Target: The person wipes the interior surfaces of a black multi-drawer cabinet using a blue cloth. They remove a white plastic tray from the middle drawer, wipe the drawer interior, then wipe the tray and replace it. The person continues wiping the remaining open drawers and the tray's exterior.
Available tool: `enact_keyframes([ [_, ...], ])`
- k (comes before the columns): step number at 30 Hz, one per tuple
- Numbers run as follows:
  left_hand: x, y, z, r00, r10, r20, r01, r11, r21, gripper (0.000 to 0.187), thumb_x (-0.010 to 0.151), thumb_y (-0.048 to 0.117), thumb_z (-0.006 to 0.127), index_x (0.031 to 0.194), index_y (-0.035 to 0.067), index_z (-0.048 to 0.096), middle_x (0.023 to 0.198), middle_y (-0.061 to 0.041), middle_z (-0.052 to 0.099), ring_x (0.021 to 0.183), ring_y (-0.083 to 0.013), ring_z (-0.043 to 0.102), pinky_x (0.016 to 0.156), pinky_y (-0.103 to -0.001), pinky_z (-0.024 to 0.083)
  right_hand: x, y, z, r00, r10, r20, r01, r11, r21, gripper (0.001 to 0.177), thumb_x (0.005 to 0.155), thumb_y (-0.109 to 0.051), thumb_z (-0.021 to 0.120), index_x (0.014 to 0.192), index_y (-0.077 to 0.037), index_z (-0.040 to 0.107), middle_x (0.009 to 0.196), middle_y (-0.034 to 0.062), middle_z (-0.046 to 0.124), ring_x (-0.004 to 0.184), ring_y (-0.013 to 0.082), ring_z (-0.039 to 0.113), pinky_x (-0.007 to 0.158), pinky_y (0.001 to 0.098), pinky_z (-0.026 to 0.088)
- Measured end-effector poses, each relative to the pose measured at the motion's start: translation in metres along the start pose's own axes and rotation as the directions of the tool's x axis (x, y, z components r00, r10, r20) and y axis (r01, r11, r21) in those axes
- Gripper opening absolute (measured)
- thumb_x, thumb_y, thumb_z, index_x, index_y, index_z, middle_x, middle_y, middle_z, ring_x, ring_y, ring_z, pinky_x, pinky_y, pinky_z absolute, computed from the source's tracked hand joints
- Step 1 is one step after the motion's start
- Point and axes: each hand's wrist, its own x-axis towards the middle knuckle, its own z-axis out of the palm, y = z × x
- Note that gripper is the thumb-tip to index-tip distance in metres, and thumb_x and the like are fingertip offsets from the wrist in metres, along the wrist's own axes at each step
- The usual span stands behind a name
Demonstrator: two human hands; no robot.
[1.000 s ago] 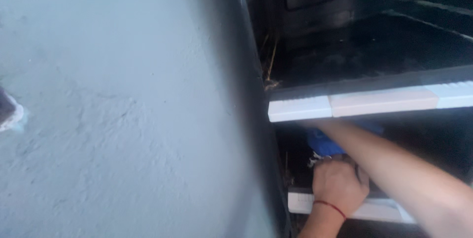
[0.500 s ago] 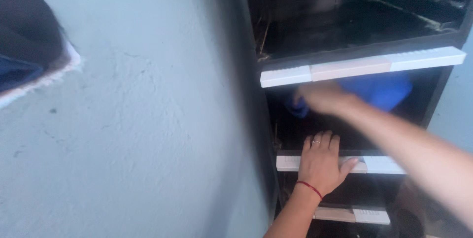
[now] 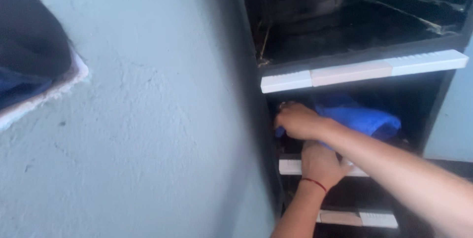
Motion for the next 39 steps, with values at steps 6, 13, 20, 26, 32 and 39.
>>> enact_keyframes([
  [6, -0.023, 0.007, -0.002, 0.994, 0.084, -0.071, -0.078, 0.993, 0.084, 0.054, 0.094, 0.038, 0.062, 0.129, -0.002, 0.067, 0.141, -0.021, 0.063, 0.134, -0.0373, 0.052, 0.113, -0.051, 0.036, -0.044, 0.067, -0.06, 0.941, -0.147, 0.305, -0.145, 0.64, 0.755, 0.04, 0.073, 0.014, 0.054, 0.097, -0.003, 0.082, 0.119, 0.0175, 0.081, 0.115, 0.0304, 0.076, 0.102, 0.0454, 0.059],
  [13, -0.035, 0.004, -0.018, 1.0, 0.018, -0.001, -0.018, 0.993, 0.119, 0.041, 0.098, 0.029, 0.059, 0.123, -0.001, 0.07, 0.135, -0.018, 0.066, 0.133, -0.034, 0.055, 0.117, -0.052, 0.034, -0.104, 0.091, -0.024, 0.478, 0.878, -0.014, -0.515, 0.293, 0.806, 0.06, 0.088, 0.001, 0.063, 0.145, -0.011, 0.051, 0.146, 0.025, 0.054, 0.121, 0.0402, 0.063, 0.102, 0.0506, 0.053],
  [20, -0.026, -0.004, -0.025, 0.999, -0.027, -0.041, 0.036, 0.969, 0.244, 0.027, 0.093, 0.023, 0.064, 0.099, -0.002, 0.074, 0.122, -0.02, 0.073, 0.115, -0.0356, 0.068, 0.099, -0.043, 0.053, -0.095, 0.054, -0.007, 0.521, 0.849, 0.092, -0.85, 0.526, -0.037, 0.074, 0.09, -0.065, 0.055, 0.148, -0.018, 0.055, 0.173, 0.0182, 0.023, 0.154, 0.0438, 0.027, 0.119, 0.0684, 0.025],
  [26, -0.024, 0.002, -0.024, 0.992, 0.033, -0.118, -0.001, 0.966, 0.258, 0.034, 0.088, 0.024, 0.068, 0.1, -0.007, 0.073, 0.115, -0.026, 0.072, 0.109, -0.0383, 0.069, 0.1, -0.044, 0.052, -0.036, 0.042, 0.01, 0.579, 0.727, 0.37, -0.78, 0.625, -0.009, 0.116, 0.07, -0.078, 0.072, 0.162, -0.02, 0.031, 0.169, 0.0157, 0.024, 0.156, 0.0403, 0.02, 0.12, 0.0657, 0.025],
  [32, -0.027, 0.007, -0.023, 0.996, 0.007, -0.093, 0.021, 0.954, 0.298, 0.041, 0.09, 0.029, 0.067, 0.103, -0.009, 0.072, 0.115, -0.027, 0.071, 0.112, -0.0395, 0.068, 0.102, -0.044, 0.052, -0.011, 0.053, 0.018, 0.757, 0.51, 0.409, -0.564, 0.826, 0.014, 0.093, 0.073, -0.066, 0.079, 0.15, -0.023, 0.05, 0.154, 0.012, 0.05, 0.146, 0.0378, 0.042, 0.116, 0.0554, 0.039],
  [39, -0.028, 0.033, -0.031, 0.988, 0.114, -0.104, -0.067, 0.925, 0.375, 0.041, 0.076, 0.036, 0.068, 0.099, 0.003, 0.076, 0.101, -0.019, 0.074, 0.099, -0.0372, 0.07, 0.085, -0.046, 0.053, -0.003, -0.014, 0.007, 0.9, 0.236, 0.366, -0.081, 0.917, -0.391, 0.047, 0.069, -0.02, 0.083, 0.116, -0.015, 0.074, 0.13, 0.0075, 0.068, 0.135, 0.0337, 0.053, 0.101, 0.0516, 0.047],
])
